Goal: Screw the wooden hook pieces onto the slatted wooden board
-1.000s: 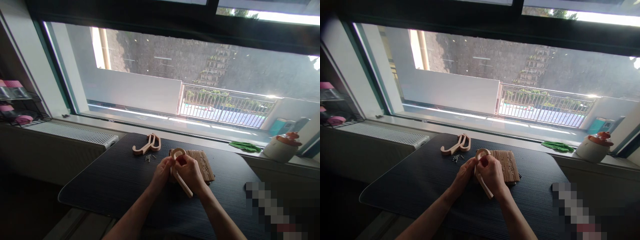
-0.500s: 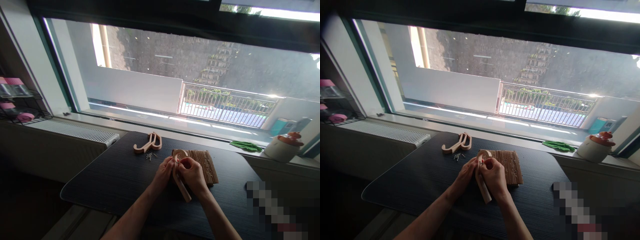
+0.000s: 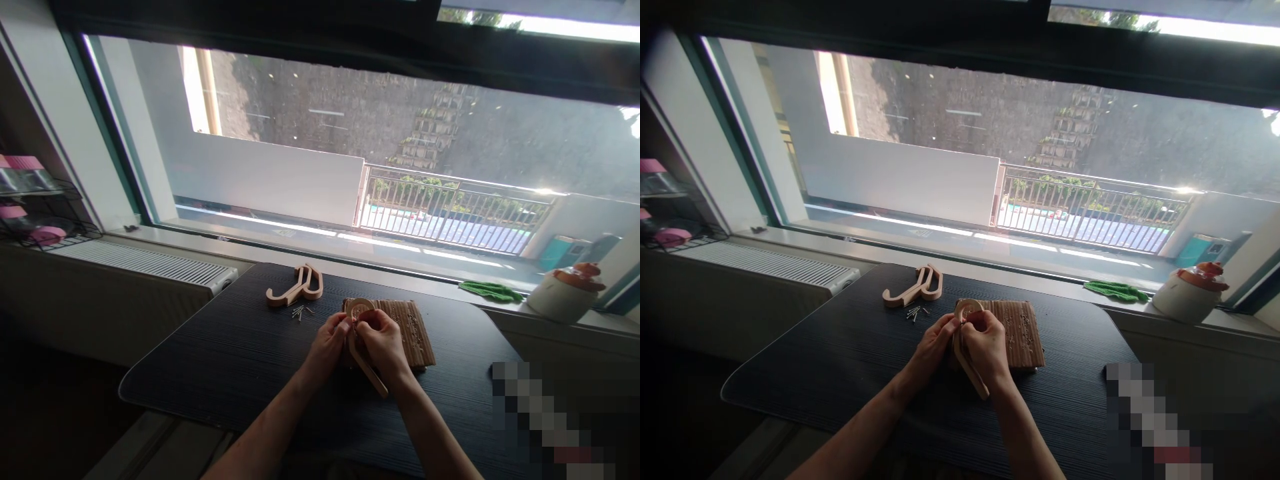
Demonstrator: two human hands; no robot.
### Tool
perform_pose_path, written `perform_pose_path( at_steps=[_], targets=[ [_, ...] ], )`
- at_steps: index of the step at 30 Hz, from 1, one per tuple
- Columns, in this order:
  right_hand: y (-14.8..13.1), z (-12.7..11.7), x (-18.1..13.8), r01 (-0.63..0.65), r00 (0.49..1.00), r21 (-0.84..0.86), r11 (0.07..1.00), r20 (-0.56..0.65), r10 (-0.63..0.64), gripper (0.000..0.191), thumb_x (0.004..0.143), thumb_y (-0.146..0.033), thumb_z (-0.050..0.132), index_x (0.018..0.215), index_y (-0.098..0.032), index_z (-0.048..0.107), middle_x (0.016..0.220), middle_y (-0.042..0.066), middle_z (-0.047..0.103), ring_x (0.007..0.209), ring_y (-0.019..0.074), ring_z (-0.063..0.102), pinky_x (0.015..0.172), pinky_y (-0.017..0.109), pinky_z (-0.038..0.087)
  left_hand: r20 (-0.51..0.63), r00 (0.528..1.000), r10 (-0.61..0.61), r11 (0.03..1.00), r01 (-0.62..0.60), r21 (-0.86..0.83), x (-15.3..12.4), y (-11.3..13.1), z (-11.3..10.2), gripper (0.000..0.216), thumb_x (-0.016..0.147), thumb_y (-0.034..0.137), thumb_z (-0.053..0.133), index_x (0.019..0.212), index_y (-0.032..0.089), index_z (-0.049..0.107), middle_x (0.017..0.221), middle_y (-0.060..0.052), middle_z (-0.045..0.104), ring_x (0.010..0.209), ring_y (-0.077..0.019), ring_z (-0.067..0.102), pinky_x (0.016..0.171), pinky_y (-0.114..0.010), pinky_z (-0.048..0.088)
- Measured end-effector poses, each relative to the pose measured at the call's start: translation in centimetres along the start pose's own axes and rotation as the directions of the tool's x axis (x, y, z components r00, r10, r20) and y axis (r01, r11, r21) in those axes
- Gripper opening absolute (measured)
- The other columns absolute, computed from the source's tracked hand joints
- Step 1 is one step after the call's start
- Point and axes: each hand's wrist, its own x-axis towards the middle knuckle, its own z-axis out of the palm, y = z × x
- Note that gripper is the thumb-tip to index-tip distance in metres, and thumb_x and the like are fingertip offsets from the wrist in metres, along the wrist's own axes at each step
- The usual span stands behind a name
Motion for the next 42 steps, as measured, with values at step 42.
perform_pose_path(
  at_steps=[42],
  targets=[
    [-3.1, -6.9, 2.7, -0.118, 0.912, -0.199, 0.973, 0.366, 0.186, 0.039, 0.069, -0.047, 0.060, 0.080, -0.011, 0.067, 0.061, 0.000, 0.056, 0.052, 0.0078, 0.043, 0.049, 0.021, 0.033, -0.045, 0.998, -0.050, 0.963, 0.036, -0.267, 0.0, -1.2, -0.2, 0.058, 0.074, 0.022, 0.056, 0.129, 0.018, 0.038, 0.118, -0.010, 0.055, 0.107, -0.0218, 0.052, 0.086, -0.030, 0.042]
  ],
)
